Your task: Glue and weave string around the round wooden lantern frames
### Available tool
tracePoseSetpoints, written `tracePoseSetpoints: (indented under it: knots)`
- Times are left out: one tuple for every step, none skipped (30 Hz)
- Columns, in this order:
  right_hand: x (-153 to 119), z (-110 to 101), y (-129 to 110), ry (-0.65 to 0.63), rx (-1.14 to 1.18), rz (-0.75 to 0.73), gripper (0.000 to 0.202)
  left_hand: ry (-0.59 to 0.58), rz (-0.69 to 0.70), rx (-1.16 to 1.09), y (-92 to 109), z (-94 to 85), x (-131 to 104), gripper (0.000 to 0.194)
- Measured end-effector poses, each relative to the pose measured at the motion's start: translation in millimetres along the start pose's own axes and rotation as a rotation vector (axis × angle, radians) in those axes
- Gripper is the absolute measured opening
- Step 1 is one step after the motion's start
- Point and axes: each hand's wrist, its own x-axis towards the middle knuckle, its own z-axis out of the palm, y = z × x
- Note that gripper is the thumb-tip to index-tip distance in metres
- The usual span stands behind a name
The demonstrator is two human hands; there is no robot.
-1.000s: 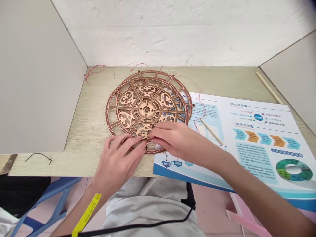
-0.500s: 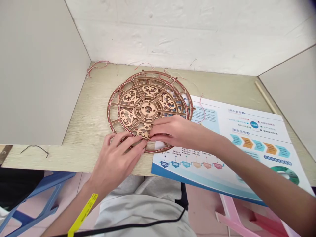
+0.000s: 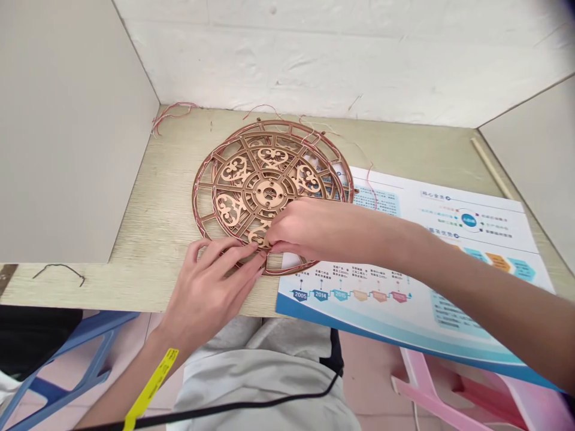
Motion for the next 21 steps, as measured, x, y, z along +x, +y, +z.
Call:
tracePoseSetpoints:
  knots:
    - [2, -3, -1, -0.074, -0.023, -0.012, 0.031, 0.003, 0.005, 0.006, 0, -0.2, 0, 0.020]
    - [4, -6, -3, -0.150, -0.043, -0.036, 0.030, 0.004, 0.007, 0.010, 0, -0.4, 1, 0.019]
    - [6, -10, -4, -0.187, -0.060, -0.047, 0.029, 0.006, 0.009, 0.014, 0, -0.4, 1, 0.019]
    - [8, -13, -5, -0.181, -0.067, -0.043, 0.030, 0.009, 0.010, 0.016, 0, -0.3, 1, 0.018]
    - [10, -16, -7, -0.164, -0.060, -0.046, 0.030, 0.013, 0.009, 0.018, 0, -0.2, 1, 0.018]
    - [12, -19, -8, -0.145, -0.047, -0.051, 0.030, 0.014, 0.008, 0.017, 0, 0.0, 1, 0.018]
    - [14, -22, -9, -0.128, -0.034, -0.054, 0.031, 0.014, 0.007, 0.017, -1, 0.2, 1, 0.017]
    - [16, -24, -9, -0.120, -0.024, -0.056, 0.031, 0.013, 0.008, 0.017, -1, 0.4, 1, 0.017]
    - [19, -26, -10, -0.120, -0.022, -0.055, 0.031, 0.012, 0.011, 0.015, -1, 0.5, 1, 0.017]
    - [21, -27, -10, -0.125, -0.021, -0.053, 0.030, 0.012, 0.016, 0.014, -2, 0.6, 1, 0.017]
    - [24, -27, -11, -0.128, -0.020, -0.051, 0.030, 0.013, 0.022, 0.015, -2, 0.5, 1, 0.016]
    - [27, -27, -11, -0.130, -0.016, -0.050, 0.029, 0.013, 0.030, 0.017, -3, 0.4, 2, 0.016]
    - [30, -27, -11, -0.132, -0.010, -0.047, 0.029, 0.013, 0.037, 0.020, -4, 0.3, 2, 0.016]
    - [33, -26, -11, -0.131, -0.004, -0.041, 0.028, 0.013, 0.045, 0.023, -4, 0.0, 2, 0.016]
    - [35, -25, -11, -0.130, 0.003, -0.029, 0.028, 0.014, 0.053, 0.027, -4, -0.2, 3, 0.016]
    - [38, -24, -11, -0.129, 0.007, -0.016, 0.027, 0.014, 0.061, 0.030, -5, -0.5, 3, 0.016]
    - [40, -24, -11, -0.130, 0.010, -0.006, 0.027, 0.013, 0.066, 0.035, -5, -0.8, 3, 0.016]
    - [42, -23, -10, -0.136, 0.011, 0.000, 0.028, 0.012, 0.071, 0.042, -5, -1.2, 3, 0.016]
    - [43, -23, -9, -0.150, 0.011, 0.000, 0.030, 0.009, 0.074, 0.050, -5, -1.6, 3, 0.016]
    - [43, -24, -8, -0.172, 0.013, -0.006, 0.034, 0.003, 0.077, 0.056, -4, -2.0, 3, 0.015]
    - [43, -24, -6, -0.197, 0.018, -0.013, 0.037, -0.005, 0.080, 0.061, -4, -2.6, 3, 0.015]
